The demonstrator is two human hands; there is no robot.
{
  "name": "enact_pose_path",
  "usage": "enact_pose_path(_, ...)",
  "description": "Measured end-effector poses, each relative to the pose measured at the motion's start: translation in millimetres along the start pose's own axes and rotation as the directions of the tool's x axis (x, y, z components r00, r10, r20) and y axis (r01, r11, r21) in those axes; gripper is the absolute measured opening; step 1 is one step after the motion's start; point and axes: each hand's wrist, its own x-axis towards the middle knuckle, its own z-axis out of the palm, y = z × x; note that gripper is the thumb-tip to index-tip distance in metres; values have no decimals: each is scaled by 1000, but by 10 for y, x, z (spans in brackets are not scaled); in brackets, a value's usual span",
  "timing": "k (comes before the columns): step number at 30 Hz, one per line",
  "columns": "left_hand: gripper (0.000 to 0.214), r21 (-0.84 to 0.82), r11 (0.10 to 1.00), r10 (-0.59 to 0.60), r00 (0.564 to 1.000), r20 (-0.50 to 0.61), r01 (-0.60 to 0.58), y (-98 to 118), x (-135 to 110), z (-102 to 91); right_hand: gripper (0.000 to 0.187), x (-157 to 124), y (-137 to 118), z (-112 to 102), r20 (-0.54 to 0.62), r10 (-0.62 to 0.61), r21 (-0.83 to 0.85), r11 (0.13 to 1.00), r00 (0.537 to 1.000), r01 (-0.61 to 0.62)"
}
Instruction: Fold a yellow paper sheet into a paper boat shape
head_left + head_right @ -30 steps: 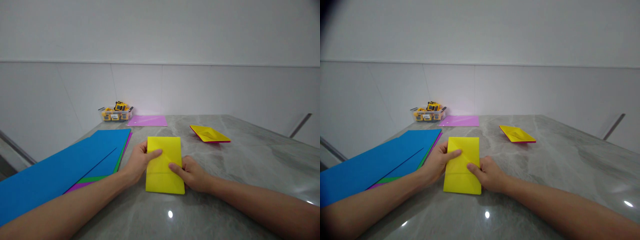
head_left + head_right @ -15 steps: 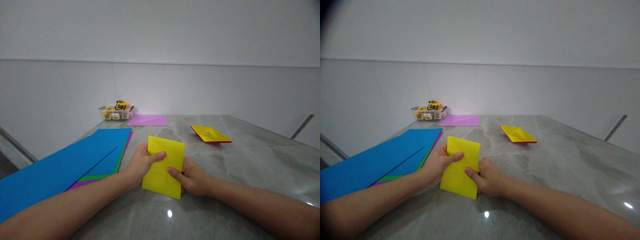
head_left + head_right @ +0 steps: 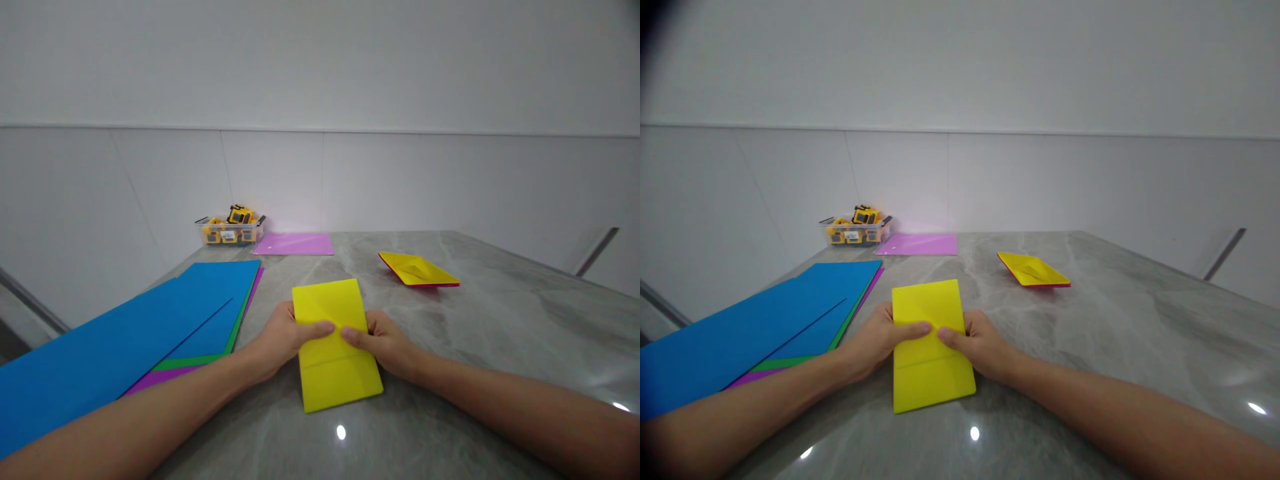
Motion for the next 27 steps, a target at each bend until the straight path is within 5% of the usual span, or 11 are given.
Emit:
enact_pose_path(6,25,71,997,34,989,-147,-23,5,0,73,42,77,-5,47,-49,-20,-9,1000,999,20)
enact_pose_path(13,28,-35,999,16,977,-215,-24,12,-28,115,45,98,-31,40,-53,14,-9,1000,999,-14)
enact_pose_path(18,33,-41,999,0,975,-224,-10,36,-18,48,40,115,12,3,78,-63,-36,997,995,66)
enact_pose_path(21,36,15,998,70,975,-213,-68,25,9,-16,33,120,12,-56,0,-87,-167,982,996,86)
enact_pose_path(24,48,85,982,185,956,-227,-170,17,55,-97,29,106,-10,-187,-201,-329,-580,799,923,158)
enact_pose_path(27,51,65,984,179,933,-311,-167,50,83,-186,27,72,-50,-338,-110,-673,-849,447,731,284)
